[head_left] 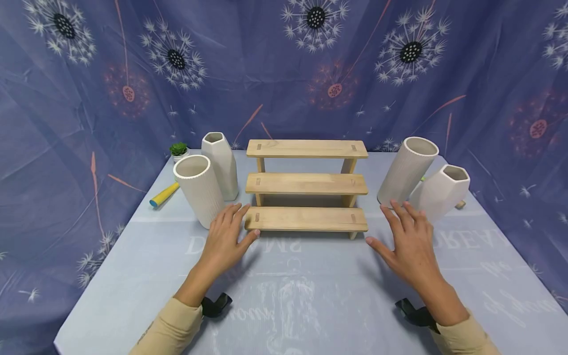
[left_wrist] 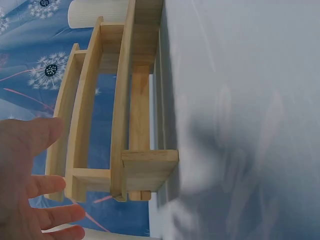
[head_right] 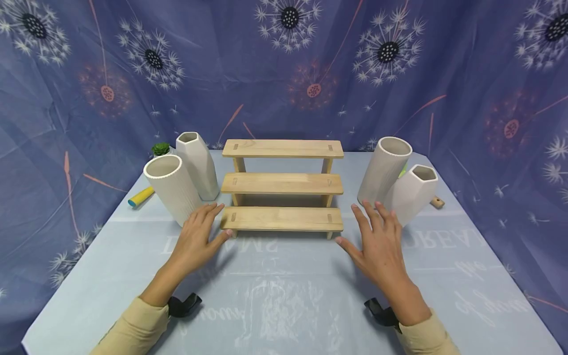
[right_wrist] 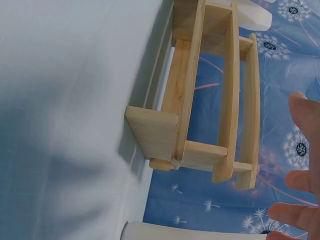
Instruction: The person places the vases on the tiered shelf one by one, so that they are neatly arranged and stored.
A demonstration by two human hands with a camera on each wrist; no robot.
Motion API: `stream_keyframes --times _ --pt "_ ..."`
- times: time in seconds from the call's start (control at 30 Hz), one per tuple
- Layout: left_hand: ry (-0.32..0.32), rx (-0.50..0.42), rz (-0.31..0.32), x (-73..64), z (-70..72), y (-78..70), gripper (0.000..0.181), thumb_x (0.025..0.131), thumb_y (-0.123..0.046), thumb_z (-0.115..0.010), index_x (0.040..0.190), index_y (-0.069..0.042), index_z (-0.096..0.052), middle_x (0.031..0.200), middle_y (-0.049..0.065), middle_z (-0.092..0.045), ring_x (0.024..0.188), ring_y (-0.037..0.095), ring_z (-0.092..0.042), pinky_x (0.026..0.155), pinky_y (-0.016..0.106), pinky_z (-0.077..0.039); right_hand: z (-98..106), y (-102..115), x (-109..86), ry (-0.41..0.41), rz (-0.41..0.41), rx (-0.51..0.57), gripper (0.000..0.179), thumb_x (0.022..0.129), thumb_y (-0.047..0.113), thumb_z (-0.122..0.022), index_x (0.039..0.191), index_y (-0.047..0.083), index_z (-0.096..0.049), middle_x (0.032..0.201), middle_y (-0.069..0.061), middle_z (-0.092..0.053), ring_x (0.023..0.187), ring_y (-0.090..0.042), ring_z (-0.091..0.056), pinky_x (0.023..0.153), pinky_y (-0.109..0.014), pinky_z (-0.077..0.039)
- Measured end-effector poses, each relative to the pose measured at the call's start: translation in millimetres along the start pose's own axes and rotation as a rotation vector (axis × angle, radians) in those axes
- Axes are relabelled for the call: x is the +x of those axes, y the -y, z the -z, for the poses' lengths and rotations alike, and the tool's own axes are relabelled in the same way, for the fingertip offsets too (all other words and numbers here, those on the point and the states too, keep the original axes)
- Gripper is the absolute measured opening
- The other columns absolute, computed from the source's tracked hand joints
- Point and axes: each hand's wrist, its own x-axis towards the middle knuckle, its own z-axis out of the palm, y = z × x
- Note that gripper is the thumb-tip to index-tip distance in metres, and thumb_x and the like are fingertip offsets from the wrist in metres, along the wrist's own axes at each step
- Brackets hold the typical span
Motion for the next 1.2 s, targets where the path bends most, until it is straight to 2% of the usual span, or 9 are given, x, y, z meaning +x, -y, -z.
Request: stream_keyframes --times 0.2,0.4,0.6,0.73,0.93,1.2 --pt "-0.015 -0.044 0.016 0.8 -2.2 4.7 0.066 0.088 -0.041 -0.063 0.142 -0.011 -0.041 0.141 0.016 -0.044 0.133 0.034 -0.035 0.102 0.057 -0.030 1 -2 -1.1 -0.063 -0.006 0.037 0.086 0.085 0.075 -0.035 0.133 0.005 -0.049 0.135 -0.024 -0.047 0.125 -0.047 -0.036 0.093 -0.065 -0.025" --pt "-0.025 -0.092 0.019 1.9 -3.7 7.7 0.063 0.088 -0.039 -0.063 0.140 -0.010 -0.042 0.137 0.015 -0.047 0.130 0.034 -0.039 0.103 0.056 -0.030 3 -6 -3.4 -0.079 -0.044 0.081 0.085 0.085 0.072 -0.040 0.132 0.002 -0.049 0.134 -0.023 -0.047 0.120 -0.045 -0.037 0.090 -0.060 -0.026" --pt "-0.045 -0.135 0.014 2.7 -6.4 12.1 0.060 0.087 -0.036 -0.064 0.138 -0.010 -0.045 0.133 0.015 -0.050 0.126 0.034 -0.042 0.103 0.053 -0.032 5 -10 -7.2 -0.095 -0.084 0.121 0.073 0.081 0.048 -0.068 0.133 0.001 -0.049 0.132 -0.024 -0.048 0.116 -0.044 -0.039 0.089 -0.057 -0.026" --pt "-0.054 -0.163 0.008 3.6 -7.6 14.7 0.058 0.087 -0.035 -0.065 0.137 -0.010 -0.047 0.132 0.016 -0.051 0.125 0.033 -0.043 0.102 0.052 -0.033 7 -12 -8.7 -0.105 -0.122 0.131 0.071 0.076 0.034 -0.075 0.132 0.000 -0.048 0.129 -0.025 -0.049 0.113 -0.045 -0.040 0.090 -0.056 -0.026" --pt "-0.035 -0.228 0.011 5.8 -8.9 16.3 0.056 0.087 -0.031 -0.066 0.136 -0.008 -0.048 0.131 0.017 -0.051 0.123 0.034 -0.043 0.100 0.052 -0.036 10 -14 -10.5 -0.108 -0.191 0.137 0.071 0.072 0.022 -0.078 0.133 0.000 -0.046 0.125 -0.027 -0.050 0.109 -0.044 -0.040 0.092 -0.056 -0.025" --pt "0.009 -0.298 0.038 7.8 -11.6 20.7 0.054 0.088 -0.030 -0.065 0.136 -0.010 -0.049 0.132 0.018 -0.051 0.124 0.035 -0.042 0.100 0.054 -0.036 11 -24 -14.5 -0.182 -0.178 0.177 0.068 0.071 0.019 -0.075 0.127 -0.006 -0.048 0.116 -0.032 -0.051 0.102 -0.046 -0.040 0.087 -0.054 -0.025"
